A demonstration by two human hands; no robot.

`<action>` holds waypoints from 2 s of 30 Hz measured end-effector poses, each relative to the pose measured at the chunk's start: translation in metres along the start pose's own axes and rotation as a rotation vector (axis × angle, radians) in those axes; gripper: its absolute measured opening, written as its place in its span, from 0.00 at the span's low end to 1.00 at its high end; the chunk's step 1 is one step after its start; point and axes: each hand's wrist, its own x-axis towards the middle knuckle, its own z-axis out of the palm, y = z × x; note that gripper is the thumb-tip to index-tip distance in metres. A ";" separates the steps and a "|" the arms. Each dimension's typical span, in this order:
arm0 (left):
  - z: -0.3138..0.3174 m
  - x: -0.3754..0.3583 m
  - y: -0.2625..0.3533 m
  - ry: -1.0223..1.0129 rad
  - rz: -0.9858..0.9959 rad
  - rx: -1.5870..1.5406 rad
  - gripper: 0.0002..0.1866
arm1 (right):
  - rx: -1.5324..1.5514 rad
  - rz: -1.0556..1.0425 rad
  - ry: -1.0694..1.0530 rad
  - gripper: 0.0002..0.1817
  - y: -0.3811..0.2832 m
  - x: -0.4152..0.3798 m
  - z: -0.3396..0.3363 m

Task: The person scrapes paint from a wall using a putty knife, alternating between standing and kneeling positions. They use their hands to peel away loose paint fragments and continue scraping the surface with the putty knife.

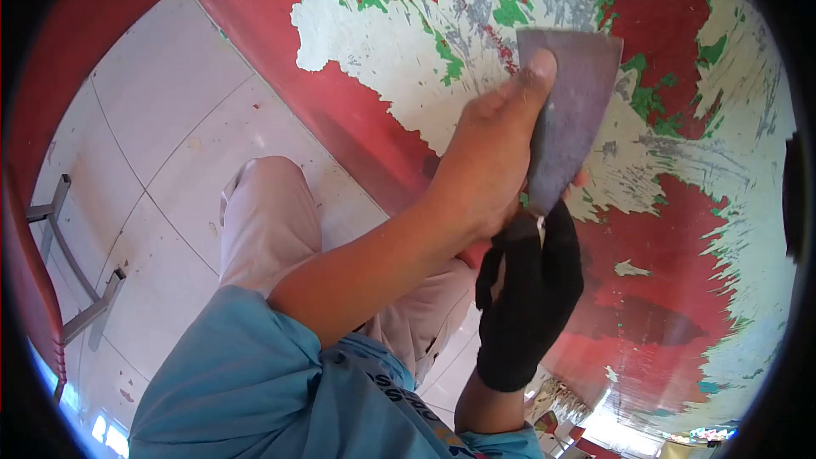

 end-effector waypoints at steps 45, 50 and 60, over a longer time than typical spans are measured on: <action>-0.020 -0.037 -0.004 -0.119 -0.069 0.864 0.19 | 0.383 0.132 -0.028 0.11 0.055 -0.015 0.001; -0.021 -0.039 0.016 -0.075 -0.173 0.895 0.19 | 0.468 0.285 0.089 0.09 0.017 0.030 -0.009; -0.022 -0.031 0.008 -0.025 0.135 1.156 0.18 | 0.919 0.417 0.125 0.12 0.012 0.047 0.034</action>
